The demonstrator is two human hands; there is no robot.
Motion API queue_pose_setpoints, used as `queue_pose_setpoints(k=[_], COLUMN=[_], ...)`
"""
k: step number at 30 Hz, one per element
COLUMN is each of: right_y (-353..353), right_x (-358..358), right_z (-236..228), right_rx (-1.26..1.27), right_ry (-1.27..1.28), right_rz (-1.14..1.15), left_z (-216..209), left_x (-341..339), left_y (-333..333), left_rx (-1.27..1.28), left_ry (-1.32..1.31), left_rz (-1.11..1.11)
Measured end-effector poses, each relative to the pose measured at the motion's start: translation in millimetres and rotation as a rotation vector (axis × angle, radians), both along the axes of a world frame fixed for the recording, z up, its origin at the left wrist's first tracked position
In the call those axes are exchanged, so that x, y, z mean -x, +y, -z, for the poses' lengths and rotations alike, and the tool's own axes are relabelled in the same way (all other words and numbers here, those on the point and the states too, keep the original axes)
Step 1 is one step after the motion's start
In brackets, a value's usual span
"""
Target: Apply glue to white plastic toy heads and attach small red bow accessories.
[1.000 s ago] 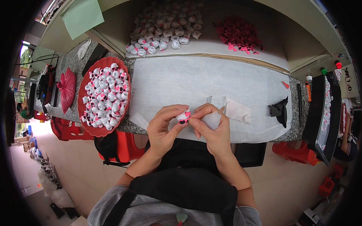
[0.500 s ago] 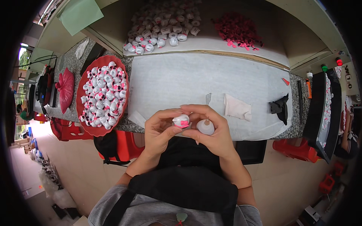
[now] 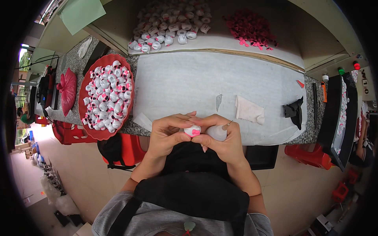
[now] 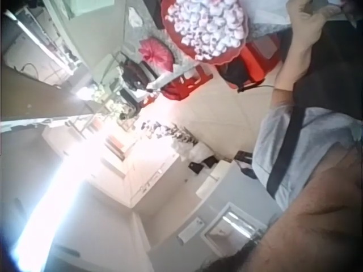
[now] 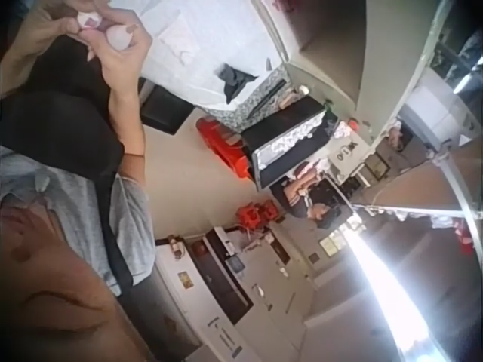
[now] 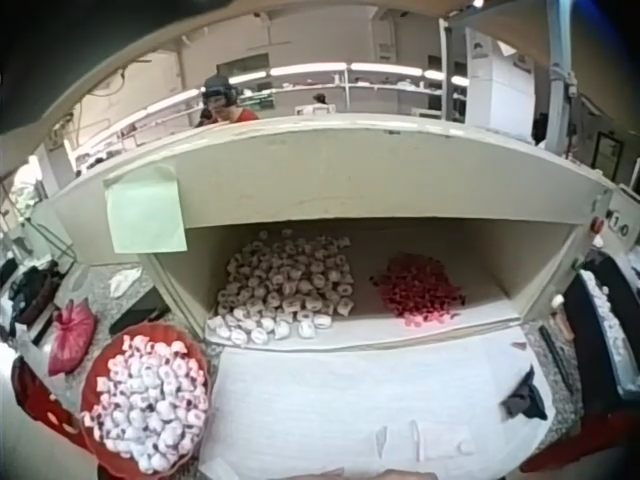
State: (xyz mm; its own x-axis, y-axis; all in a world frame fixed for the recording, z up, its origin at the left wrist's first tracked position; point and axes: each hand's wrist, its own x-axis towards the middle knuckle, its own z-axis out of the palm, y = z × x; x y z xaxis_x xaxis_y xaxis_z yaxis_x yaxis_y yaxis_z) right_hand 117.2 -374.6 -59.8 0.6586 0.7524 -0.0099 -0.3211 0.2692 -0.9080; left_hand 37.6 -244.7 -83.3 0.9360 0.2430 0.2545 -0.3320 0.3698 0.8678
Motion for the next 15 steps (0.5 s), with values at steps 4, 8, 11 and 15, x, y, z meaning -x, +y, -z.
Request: queue_pose_setpoints(k=[4, 8, 11, 15], right_y=[-0.5, -0.6, 0.6, 0.6], right_x=[-0.4, 0.3, 2.3, 1.7], right_z=[3.2, 0.9, 1.6, 3.7], right_rx=[-0.004, 0.008, -0.021, -0.057], right_ry=[0.024, 0.037, 0.033, 0.012], right_rz=[0.013, 0.034, 0.045, 0.029], left_z=[-6.8, -8.8, -8.2, -6.8], left_x=[0.3, 1.1, 1.4, 2.0], left_y=[-1.1, -3.6, -6.4, -4.5], left_rx=[-0.001, -0.064, -0.128, -0.183], left_ry=[0.071, 0.062, 0.029, 0.01], left_rz=[-0.002, -0.034, -0.111, -0.124])
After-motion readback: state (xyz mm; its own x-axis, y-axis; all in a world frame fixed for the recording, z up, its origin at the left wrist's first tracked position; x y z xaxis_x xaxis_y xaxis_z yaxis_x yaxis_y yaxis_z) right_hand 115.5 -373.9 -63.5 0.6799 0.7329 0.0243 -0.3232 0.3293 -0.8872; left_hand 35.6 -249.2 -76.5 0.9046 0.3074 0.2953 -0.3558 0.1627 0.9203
